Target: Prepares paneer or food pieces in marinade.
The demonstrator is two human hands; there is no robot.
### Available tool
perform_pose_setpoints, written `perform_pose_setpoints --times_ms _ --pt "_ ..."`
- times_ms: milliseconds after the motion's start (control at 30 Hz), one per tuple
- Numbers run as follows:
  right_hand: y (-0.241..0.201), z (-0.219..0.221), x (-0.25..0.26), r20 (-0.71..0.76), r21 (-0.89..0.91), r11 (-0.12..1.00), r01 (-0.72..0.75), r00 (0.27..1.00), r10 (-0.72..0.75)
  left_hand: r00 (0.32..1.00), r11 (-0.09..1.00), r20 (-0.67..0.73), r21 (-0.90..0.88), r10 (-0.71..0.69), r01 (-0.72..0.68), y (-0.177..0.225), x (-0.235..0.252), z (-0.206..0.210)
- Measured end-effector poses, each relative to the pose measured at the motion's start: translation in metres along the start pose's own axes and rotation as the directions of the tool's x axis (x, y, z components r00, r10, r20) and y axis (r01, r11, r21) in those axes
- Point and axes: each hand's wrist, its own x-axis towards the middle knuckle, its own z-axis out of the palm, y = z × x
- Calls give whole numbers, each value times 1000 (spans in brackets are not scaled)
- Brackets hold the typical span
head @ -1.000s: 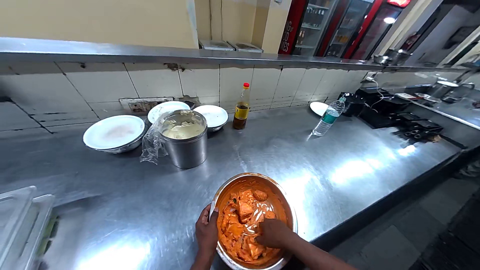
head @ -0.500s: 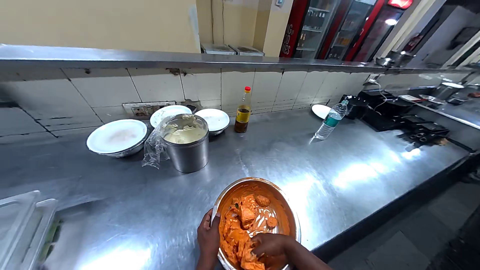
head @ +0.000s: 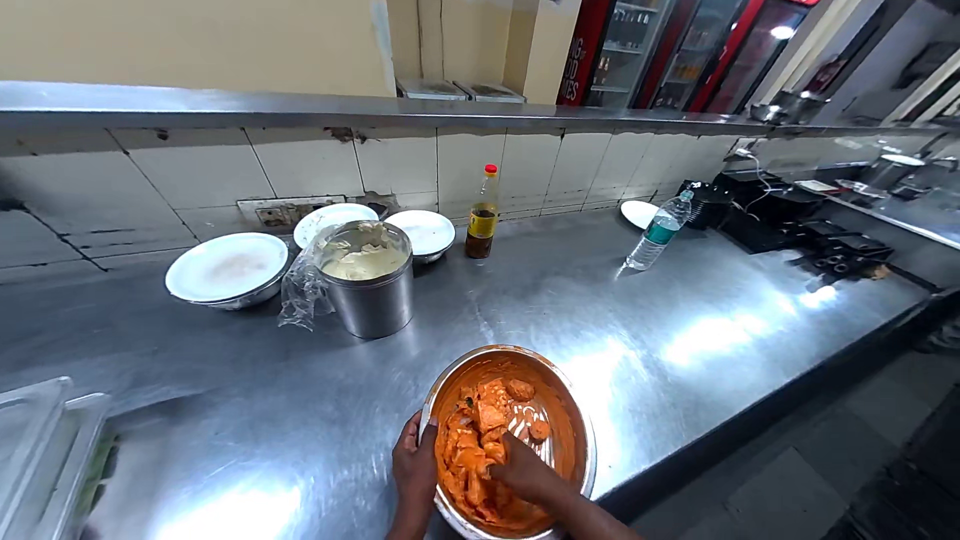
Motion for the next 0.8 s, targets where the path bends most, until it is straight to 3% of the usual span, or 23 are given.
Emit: perform_pose_setpoints --times_ms 67,233,367,533,633,700,800 --pt "0 -5 1 -32 -20 1000 -3 999 2 1000 1000 4 -3 -4 4 1 0 -1" --pt "-2 -45 -12 63 -121 989 91 994 -84 1000 1000 4 -4 0 0 1 -1 -1" --pt "-4 -34 -9 -100 -93 996 2 995 -12 1000 999 10 31 -17 17 3 -1 -2" --pt "-9 -32 -12 61 -168 984 66 997 -56 1000 1000 5 13 -9 9 0 -1 -2" --pt "2 -39 -5 -38 -143 989 46 998 -52 1000 1000 5 -18 -11 11 0 -2 -3" --pt "3 -38 -5 -99 -240 971 -27 995 3 1000 1000 6 -23 -15 15 -1 -2 -2" --pt "-2 -35 -6 -37 -399 917 -21 999 7 1000 1000 1 -13 -25 25 -1 -2 -2"
